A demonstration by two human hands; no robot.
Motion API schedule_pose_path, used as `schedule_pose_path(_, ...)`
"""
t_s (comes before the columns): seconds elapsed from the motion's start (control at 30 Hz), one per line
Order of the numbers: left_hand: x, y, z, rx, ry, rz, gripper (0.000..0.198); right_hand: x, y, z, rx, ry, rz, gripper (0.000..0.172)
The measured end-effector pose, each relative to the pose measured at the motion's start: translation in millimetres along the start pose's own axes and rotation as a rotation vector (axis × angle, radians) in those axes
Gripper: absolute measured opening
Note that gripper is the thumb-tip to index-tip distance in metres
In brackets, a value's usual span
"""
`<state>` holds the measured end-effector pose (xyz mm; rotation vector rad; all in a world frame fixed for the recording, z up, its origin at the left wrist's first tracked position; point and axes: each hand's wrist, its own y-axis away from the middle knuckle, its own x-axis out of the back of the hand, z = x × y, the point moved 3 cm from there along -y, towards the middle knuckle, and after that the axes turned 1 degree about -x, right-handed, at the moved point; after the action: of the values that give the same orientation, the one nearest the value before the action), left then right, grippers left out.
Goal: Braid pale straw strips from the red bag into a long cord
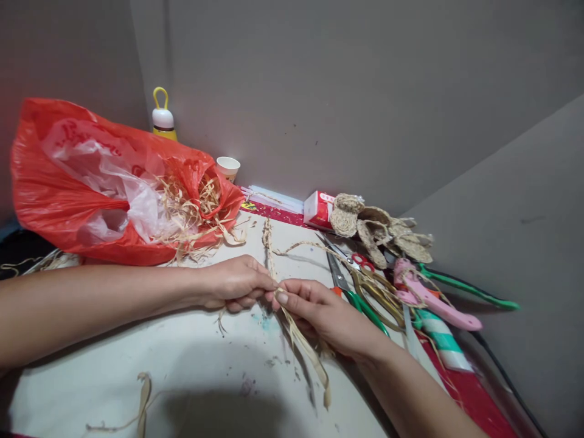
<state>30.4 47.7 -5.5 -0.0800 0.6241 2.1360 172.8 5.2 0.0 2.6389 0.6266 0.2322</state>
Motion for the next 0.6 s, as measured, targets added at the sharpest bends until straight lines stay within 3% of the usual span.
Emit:
schedule_pose_path(0.13, -1.2, 0, -1, 0.027, 0.016, -0.013, 0.016, 2, 2, -4, 0.047, 0.156, 0.041, 0.035)
schedule_pose_path(0.33, -2.4, 1, 0, -0.127, -0.190, 0.184, 0.018, 6, 7, -11, 0.139, 0.429, 0.143, 0.031)
schedule_pose_path(0.6, -6.9, 4, 1, -0.271, -0.263, 0.256, 0.024, -7, 13, -13, 0.064, 0.403, 0.271, 0.031)
